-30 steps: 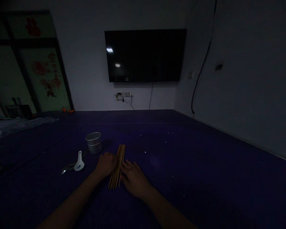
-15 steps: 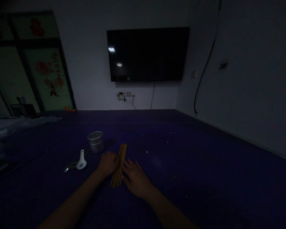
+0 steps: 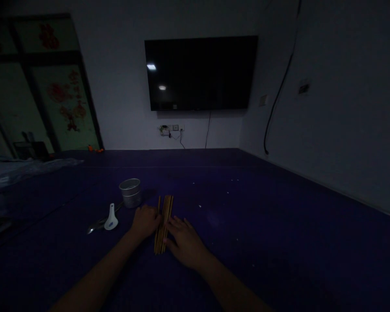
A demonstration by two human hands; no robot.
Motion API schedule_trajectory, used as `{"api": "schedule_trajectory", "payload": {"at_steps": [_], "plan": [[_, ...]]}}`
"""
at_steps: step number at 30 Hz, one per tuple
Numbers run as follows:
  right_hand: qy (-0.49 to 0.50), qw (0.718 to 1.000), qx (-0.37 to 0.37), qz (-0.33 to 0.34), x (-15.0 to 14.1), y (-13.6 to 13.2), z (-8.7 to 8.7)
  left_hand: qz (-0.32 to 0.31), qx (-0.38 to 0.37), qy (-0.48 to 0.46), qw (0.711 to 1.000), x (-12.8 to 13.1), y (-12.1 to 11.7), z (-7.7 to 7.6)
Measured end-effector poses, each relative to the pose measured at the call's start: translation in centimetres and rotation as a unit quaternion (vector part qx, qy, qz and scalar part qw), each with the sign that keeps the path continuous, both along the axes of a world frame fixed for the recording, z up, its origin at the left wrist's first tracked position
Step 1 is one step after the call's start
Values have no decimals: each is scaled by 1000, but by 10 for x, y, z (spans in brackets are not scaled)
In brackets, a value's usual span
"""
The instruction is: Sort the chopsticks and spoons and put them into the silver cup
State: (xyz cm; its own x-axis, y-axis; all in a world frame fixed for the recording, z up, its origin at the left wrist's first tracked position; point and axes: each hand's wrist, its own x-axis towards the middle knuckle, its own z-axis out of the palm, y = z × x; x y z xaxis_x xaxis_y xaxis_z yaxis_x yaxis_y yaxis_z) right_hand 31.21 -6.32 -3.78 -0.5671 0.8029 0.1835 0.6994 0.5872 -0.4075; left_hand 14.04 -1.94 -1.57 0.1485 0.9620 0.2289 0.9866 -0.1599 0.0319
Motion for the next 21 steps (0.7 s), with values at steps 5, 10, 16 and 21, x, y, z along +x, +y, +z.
{"api": "schedule_trajectory", "payload": {"at_steps": [5, 10, 16, 21], "plan": [[-3, 1000, 2, 9, 0, 0, 1, -5, 0, 11, 1000, 0, 1, -2], [-18, 1000, -1, 11, 0, -1, 3, -6, -2, 11, 1000, 1, 1, -2], [-16, 1000, 4, 9, 0, -2, 4, -1, -2, -5, 1000, 2, 1, 0], [-3, 1000, 21, 16, -1, -2, 4, -19, -8, -58, 998, 11, -2, 3]]}}
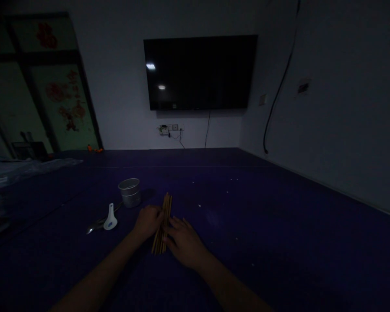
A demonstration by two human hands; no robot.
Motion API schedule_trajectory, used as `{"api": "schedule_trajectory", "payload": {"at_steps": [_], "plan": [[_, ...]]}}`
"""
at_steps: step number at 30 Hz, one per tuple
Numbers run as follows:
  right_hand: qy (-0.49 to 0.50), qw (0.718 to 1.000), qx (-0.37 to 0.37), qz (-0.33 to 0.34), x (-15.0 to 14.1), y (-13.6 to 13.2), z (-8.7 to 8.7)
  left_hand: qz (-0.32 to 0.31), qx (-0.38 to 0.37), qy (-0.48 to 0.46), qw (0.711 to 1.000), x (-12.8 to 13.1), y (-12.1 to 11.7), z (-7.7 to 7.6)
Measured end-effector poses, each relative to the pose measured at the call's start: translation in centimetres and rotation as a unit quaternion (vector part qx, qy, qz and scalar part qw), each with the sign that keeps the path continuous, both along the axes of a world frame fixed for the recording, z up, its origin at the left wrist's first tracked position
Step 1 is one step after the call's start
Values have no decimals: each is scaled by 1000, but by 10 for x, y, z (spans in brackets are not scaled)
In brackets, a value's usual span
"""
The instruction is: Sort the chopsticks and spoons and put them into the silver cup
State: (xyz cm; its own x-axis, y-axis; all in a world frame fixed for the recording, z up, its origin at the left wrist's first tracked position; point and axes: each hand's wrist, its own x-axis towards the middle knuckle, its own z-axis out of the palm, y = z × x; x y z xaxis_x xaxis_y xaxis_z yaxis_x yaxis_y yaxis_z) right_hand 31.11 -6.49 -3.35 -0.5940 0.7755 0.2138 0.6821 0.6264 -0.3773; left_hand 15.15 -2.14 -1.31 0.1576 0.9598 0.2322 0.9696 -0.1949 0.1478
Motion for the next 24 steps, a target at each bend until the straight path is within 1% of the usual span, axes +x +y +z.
{"api": "schedule_trajectory", "payload": {"at_steps": [7, 14, 20, 24], "plan": [[11, 999, 30, -7, 0, 0, 2, 9, -1, -16, 1000, 16, -6, -6], [10, 999, 46, -14, 0, 1, 2, 39, -14, -32, 999, 19, -7, -4], [14, 999, 42, -20, -1, 0, 3, 62, -17, -36, 997, 21, -7, -5], [5, 999, 41, -32, -2, -1, 4, 68, -23, -35, 997, 21, -5, -6]]}}
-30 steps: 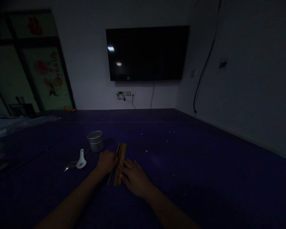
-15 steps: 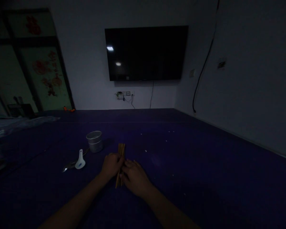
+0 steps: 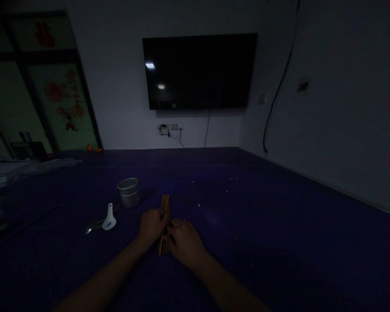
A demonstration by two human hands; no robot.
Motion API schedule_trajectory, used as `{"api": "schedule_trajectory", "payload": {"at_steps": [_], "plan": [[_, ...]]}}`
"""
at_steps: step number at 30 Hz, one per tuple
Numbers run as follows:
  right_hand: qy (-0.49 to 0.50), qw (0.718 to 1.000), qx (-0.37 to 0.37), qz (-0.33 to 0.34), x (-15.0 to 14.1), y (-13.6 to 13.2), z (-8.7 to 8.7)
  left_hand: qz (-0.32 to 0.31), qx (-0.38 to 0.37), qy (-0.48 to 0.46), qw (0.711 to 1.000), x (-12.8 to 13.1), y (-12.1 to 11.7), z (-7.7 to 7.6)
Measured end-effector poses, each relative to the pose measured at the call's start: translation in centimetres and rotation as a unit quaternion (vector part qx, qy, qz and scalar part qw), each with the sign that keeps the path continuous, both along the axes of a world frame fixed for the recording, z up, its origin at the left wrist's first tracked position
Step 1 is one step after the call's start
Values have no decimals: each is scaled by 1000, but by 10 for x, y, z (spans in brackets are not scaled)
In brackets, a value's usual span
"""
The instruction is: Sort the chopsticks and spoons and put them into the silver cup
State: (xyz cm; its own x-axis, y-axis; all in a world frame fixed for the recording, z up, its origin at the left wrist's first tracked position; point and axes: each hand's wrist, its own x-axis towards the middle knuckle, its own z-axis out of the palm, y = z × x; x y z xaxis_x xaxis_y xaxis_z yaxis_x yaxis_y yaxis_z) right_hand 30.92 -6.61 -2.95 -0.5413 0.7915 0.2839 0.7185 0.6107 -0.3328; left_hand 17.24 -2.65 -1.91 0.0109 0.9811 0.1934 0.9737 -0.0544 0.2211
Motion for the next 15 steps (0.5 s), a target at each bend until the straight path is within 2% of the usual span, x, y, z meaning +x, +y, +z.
{"api": "schedule_trajectory", "payload": {"at_steps": [15], "plan": [[-17, 999, 14, -24, 0, -1, 0, 5, -5, -5, 1000, -2, 5, -2]]}}
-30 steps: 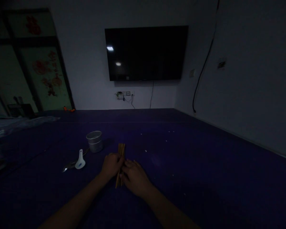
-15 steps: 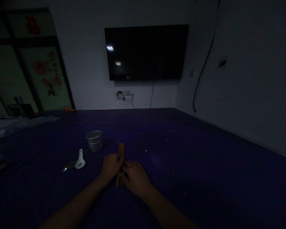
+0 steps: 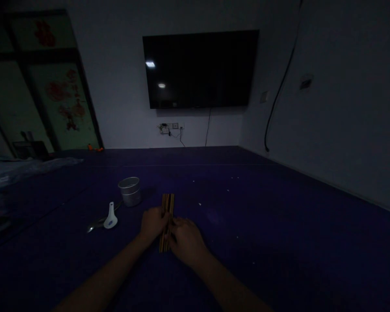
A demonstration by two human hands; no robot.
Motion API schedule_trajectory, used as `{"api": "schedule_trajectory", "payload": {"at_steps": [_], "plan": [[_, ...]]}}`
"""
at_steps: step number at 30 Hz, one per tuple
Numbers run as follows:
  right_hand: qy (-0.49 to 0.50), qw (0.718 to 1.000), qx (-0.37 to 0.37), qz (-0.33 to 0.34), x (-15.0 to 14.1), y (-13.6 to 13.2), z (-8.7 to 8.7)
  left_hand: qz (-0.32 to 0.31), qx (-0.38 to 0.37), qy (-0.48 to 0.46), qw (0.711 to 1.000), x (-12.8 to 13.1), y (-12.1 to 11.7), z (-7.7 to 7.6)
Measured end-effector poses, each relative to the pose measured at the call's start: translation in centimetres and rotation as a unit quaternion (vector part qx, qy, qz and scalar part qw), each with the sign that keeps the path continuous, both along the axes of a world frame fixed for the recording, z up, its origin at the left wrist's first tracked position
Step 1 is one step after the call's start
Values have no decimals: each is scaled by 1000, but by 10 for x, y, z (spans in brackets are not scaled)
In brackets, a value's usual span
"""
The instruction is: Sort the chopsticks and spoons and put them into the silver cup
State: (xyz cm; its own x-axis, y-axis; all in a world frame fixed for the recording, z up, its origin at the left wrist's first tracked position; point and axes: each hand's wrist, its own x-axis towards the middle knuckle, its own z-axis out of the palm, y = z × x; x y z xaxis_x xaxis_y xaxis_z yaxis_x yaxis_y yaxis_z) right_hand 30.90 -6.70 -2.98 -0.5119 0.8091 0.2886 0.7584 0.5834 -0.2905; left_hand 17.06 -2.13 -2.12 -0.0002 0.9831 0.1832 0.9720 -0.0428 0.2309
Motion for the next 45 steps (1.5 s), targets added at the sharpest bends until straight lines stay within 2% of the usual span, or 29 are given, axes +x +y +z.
{"api": "schedule_trajectory", "payload": {"at_steps": [22, 31, 36, 45], "plan": [[0, 1000, -12, -2, 2, -3, 6, -13, -22, -47, 999, -5, 4, -2], [18, 1000, -12, 16, 3, -1, -1, 33, 45, -6, 998, -9, 0, -2], [16, 999, -21, 26, 5, 0, -4, 5, 11, 12, 1000, -12, 1, -4], [11, 999, -39, 0, 4, 3, -11, -25, 12, 20, 999, -14, 5, -8]]}}
